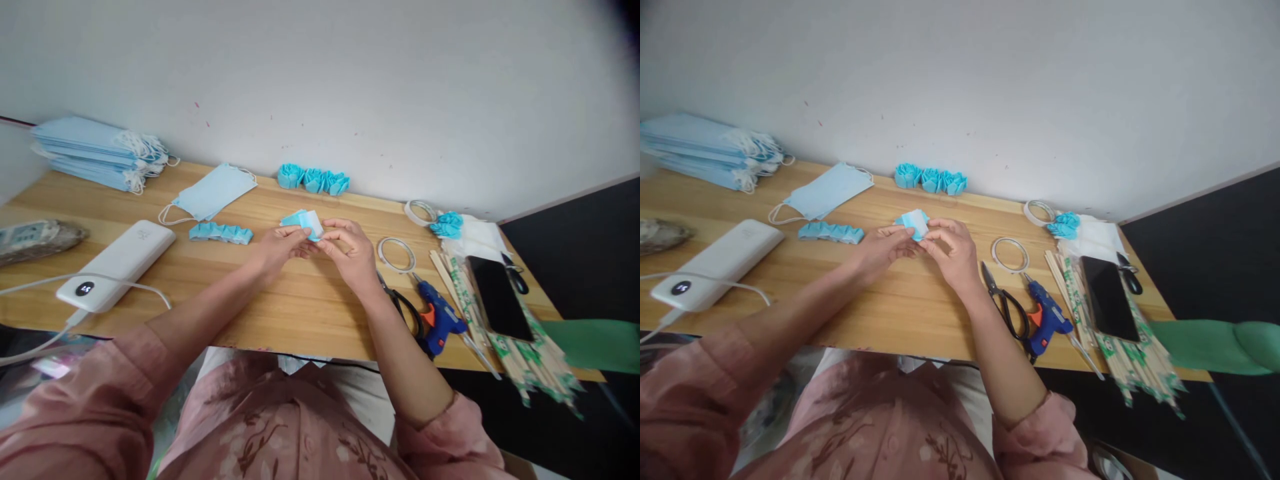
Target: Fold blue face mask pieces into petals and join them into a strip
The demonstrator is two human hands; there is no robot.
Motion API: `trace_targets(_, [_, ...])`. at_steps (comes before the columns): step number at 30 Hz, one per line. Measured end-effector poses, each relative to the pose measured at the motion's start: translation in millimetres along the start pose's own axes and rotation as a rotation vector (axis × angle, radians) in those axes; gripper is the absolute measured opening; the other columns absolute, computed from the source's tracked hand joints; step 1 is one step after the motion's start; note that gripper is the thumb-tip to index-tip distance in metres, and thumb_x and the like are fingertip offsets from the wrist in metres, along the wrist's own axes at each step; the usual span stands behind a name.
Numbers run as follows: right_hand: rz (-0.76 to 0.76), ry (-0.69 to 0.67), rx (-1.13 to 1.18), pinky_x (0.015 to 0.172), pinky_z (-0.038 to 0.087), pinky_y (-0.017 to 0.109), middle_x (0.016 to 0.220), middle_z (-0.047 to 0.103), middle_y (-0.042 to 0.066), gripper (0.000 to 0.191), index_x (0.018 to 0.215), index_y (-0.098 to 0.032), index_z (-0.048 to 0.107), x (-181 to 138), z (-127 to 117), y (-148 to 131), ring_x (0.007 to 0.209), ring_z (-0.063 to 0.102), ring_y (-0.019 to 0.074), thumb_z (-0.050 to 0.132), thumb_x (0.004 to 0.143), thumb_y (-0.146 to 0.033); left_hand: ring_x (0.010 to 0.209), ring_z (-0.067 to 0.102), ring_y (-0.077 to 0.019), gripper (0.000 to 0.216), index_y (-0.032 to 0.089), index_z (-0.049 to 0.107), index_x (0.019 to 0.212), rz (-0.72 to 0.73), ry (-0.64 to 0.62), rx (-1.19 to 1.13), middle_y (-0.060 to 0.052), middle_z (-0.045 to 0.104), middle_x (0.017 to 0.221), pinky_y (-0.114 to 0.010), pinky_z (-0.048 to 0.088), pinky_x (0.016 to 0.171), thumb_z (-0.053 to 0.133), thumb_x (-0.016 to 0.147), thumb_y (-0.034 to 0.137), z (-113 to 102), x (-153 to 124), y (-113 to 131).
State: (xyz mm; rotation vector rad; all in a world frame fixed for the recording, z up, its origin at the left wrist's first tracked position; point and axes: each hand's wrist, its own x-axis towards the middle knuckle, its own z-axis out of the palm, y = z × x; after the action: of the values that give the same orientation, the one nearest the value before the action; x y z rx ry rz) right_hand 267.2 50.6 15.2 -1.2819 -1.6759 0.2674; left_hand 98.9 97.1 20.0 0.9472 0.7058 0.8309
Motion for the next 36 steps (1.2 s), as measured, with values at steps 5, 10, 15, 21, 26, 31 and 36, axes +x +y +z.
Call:
trace_targets(5, [-0.023, 0.010, -0.009, 0.096, 0.048, 0.042, 0.108, 0.071, 0.003, 0.001, 0.084, -0.026, 0.069, -1.3, 1.5, 1.5, 0.106, 0.064, 0.0215, 0.070, 0.085, -0.027, 0.068, 0.063, -0.0137, 0.031, 0.013, 0.071, 0.075, 0.014, 0.001, 0.017, -0.004, 0.071, 0.072, -0.029, 0.048, 0.070, 0.082, 0.067, 0.040, -1.2, 0.5, -1.4])
trace_targets(10, [-0.026, -0.022, 0.004, 0.097, 0.048, 0.043, 0.112, 0.070, 0.004, 0.006, 0.089, -0.027, 0.068, -0.9, 1.6, 0.5, 0.109, 0.063, 0.0219, 0.071, 0.083, -0.026, 0.066, 0.062, -0.0128, 0.032, 0.013, 0.071, 0.075, 0.023, -0.009, -0.007, -0.003, 0.070, 0.069, -0.028, 0.048, 0.069, 0.084, 0.063, 0.040, -2.5, 3.0, -4.2])
trace_targets(15, [0.028, -0.001, 0.022, 0.090, 0.051, 0.040, 0.104, 0.072, 0.004, 0.009, 0.080, -0.024, 0.067, -0.5, 2.0, -1.0, 0.102, 0.065, 0.0207, 0.066, 0.087, -0.030, 0.071, 0.067, -0.0152, 0.030, 0.011, 0.072, 0.083, -0.016, -0.031, -0.016, -0.007, 0.074, 0.075, -0.028, 0.049, 0.070, 0.081, 0.070, 0.036, -2.5, 2.1, -3.6])
trace_targets(21, [0.132, 0.020, 0.115, 0.081, 0.053, 0.032, 0.097, 0.072, 0.002, 0.012, 0.080, -0.023, 0.066, -2.6, 4.8, 1.7, 0.093, 0.066, 0.0177, 0.067, 0.086, -0.033, 0.074, 0.071, -0.0182, 0.030, 0.010, 0.071, 0.085, -0.032, -0.069, -0.030, -0.010, 0.076, 0.081, -0.029, 0.050, 0.071, 0.079, 0.073, 0.036, -2.4, 0.5, -2.1])
trace_targets(26, [0.180, 0.017, 0.115, 0.078, 0.053, 0.031, 0.092, 0.072, 0.002, 0.012, 0.078, -0.023, 0.064, -1.8, 4.6, 1.8, 0.088, 0.066, 0.0168, 0.065, 0.084, -0.033, 0.075, 0.071, -0.0189, 0.035, 0.011, 0.072, 0.084, -0.023, -0.088, -0.034, -0.010, 0.076, 0.081, -0.029, 0.051, 0.071, 0.082, 0.070, 0.042, -2.1, 1.6, -3.8])
trace_targets(31, [0.204, 0.022, 0.125, 0.077, 0.053, 0.031, 0.086, 0.071, 0.001, 0.013, 0.076, -0.023, 0.064, -0.7, 5.1, -2.3, 0.083, 0.065, 0.0165, 0.065, 0.084, -0.033, 0.079, 0.071, -0.0189, 0.034, 0.013, 0.075, 0.089, 0.015, -0.086, 0.003, -0.010, 0.077, 0.089, -0.030, 0.050, 0.073, 0.083, 0.069, 0.039, 0.1, 0.8, -6.2])
trace_targets(36, [0.229, 0.022, 0.144, 0.079, 0.054, 0.032, 0.088, 0.072, 0.002, 0.009, 0.079, -0.023, 0.067, -0.2, 5.1, -3.7, 0.085, 0.066, 0.0172, 0.066, 0.082, -0.032, 0.075, 0.069, -0.0179, 0.034, 0.013, 0.074, 0.088, 0.066, -0.043, 0.050, -0.008, 0.077, 0.086, -0.030, 0.050, 0.071, 0.082, 0.068, 0.040, -1.2, 1.5, -7.5])
